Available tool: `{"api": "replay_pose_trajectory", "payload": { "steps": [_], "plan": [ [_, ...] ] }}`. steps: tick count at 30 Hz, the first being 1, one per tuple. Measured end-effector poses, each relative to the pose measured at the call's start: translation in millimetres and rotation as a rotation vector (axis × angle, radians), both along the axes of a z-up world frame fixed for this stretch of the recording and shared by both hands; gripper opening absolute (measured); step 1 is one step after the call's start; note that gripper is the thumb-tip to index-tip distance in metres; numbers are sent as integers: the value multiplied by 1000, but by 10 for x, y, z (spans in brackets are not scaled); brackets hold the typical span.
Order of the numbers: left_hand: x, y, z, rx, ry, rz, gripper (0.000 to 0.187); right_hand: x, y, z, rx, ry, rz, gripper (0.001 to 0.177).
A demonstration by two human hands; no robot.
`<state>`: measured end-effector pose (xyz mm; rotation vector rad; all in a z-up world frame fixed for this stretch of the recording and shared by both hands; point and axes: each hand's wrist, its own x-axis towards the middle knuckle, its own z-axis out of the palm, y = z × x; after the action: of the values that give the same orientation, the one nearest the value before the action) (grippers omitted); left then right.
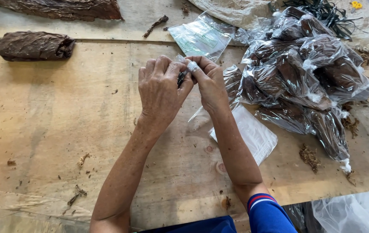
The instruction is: The person places dark brown material into clear plastic bags, folds the top, and ties each bag with a white twist tie. The person repeats this process for multiple items, stacking the finished packages on the table.
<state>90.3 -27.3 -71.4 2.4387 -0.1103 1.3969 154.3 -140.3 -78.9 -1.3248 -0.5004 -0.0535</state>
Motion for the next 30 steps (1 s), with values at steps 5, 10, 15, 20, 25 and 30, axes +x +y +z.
{"api": "replay_pose_trajectory", "payload": {
  "steps": [5,10,15,20,25,30],
  "plan": [
    [79,-4,-33,-98,-63,-16,15,-38,-27,41,-9,-58,-3,17],
    [150,36,-48,-267,-42,-75,12,92,-88,-90,3,-112,-11,12],
    [50,108,127,-407,135,-164,13,-40,-165,107,-69,-37,55,6],
    [25,121,175,-497,200,-245,12,45,-257,104,-72,31,117,11],
    [-7,123,222,-492,291,-292,11,167,-355,98,49,170,317,10],
    [-23,172,238,-531,276,-395,11,174,-367,95,211,276,416,8]
  ]
}}
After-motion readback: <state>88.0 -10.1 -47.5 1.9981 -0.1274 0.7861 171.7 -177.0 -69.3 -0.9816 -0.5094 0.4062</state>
